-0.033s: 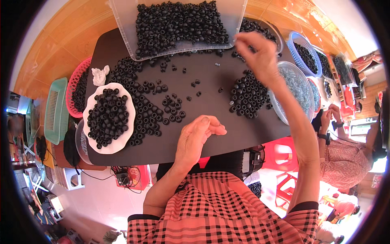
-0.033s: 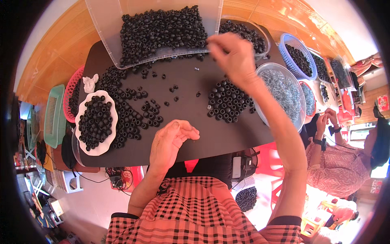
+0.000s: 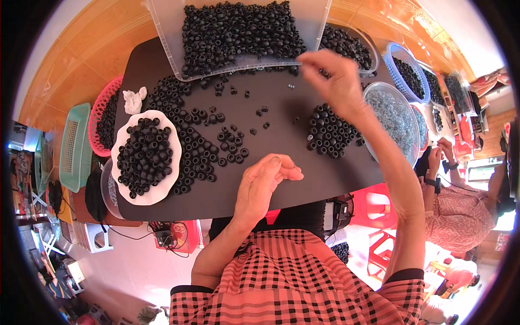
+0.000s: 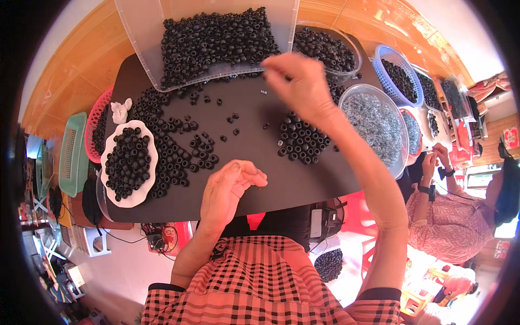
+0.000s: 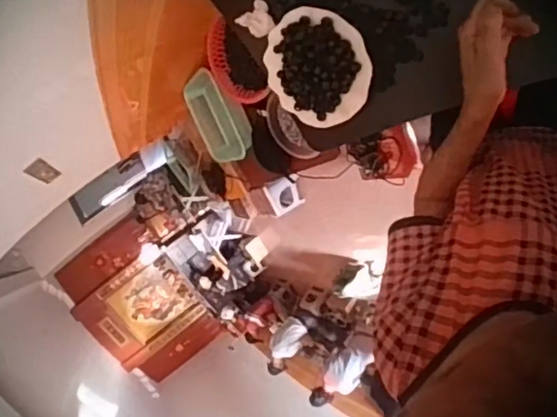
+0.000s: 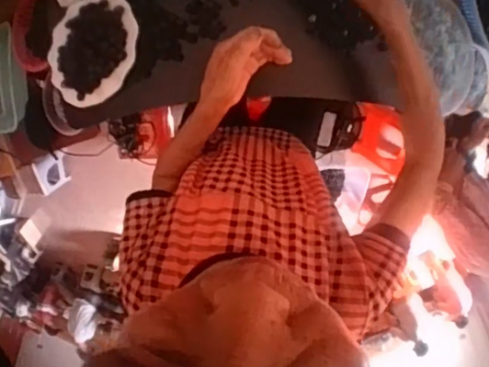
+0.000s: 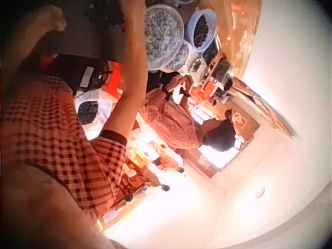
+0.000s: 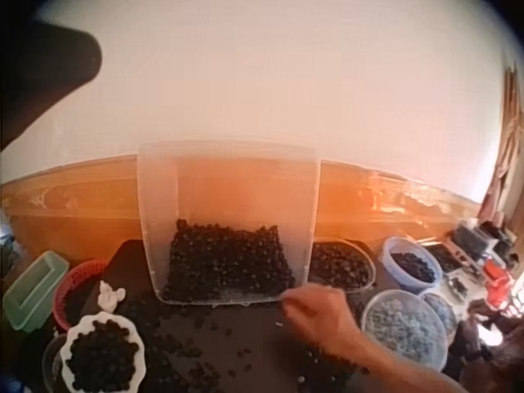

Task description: Sorting small black plastic parts and removing defective ones or separating them into different containers.

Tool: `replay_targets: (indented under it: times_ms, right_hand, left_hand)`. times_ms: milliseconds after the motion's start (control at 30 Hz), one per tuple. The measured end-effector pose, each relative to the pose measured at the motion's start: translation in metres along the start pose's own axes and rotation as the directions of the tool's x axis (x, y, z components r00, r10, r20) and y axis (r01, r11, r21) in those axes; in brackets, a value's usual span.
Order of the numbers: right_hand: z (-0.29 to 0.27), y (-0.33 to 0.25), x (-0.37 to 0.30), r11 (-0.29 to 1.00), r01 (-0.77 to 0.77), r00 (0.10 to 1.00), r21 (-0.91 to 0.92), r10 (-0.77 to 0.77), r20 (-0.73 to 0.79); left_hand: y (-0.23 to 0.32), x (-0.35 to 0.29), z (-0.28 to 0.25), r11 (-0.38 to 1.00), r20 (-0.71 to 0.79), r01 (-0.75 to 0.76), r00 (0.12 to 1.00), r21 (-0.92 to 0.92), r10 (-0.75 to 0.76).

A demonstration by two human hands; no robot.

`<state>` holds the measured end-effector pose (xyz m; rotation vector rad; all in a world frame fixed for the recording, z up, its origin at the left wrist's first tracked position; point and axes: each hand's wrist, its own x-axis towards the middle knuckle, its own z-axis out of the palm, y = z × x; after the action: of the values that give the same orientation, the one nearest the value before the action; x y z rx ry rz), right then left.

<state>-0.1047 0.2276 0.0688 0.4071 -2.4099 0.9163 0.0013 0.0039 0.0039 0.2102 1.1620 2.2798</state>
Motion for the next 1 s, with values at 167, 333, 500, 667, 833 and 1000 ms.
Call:
replay_targets:
  times_ms: [167, 333, 500, 667, 833, 1000]
  right_hand:
    - [0.057, -0.011, 0.006, 0.984, 0.115, 0.977, 0.134, -0.136, 0.161]
    - [0.086, -0.014, 0.024, 0.982, 0.142, 0.960, 0.121, -0.166, 0.227]
    - [0.114, -0.017, 0.031, 0.968, 0.232, 0.942, 0.090, -0.247, 0.228]
    - [0.126, -0.026, 0.038, 0.937, 0.343, 0.900, -0.064, -0.309, 0.307]
    - [0.117, -0.027, 0.034, 0.938, 0.304, 0.866, -0.164, -0.201, 0.458]
    - [0.083, -0.030, 0.004, 0.978, 0.208, 0.935, -0.014, -0.195, 0.295]
  left_hand:
    - [0.000, 0.005, -0.002, 1.000, 0.008, 0.017, 1.000, -0.004, -0.017]
    - [0.001, 0.006, -0.002, 0.999, 0.015, 0.028, 1.000, -0.024, -0.027]
    - [0.003, 0.005, -0.002, 0.998, -0.002, 0.054, 0.999, -0.025, -0.054]
    - [0.002, 0.005, -0.003, 0.998, 0.020, 0.043, 0.999, -0.040, -0.042]
    - [0.003, 0.004, -0.004, 0.997, 0.009, 0.076, 0.997, -0.026, -0.076]
    - [0.001, 0.004, -0.001, 0.994, -0.016, 0.016, 1.000, -0.110, -0.018]
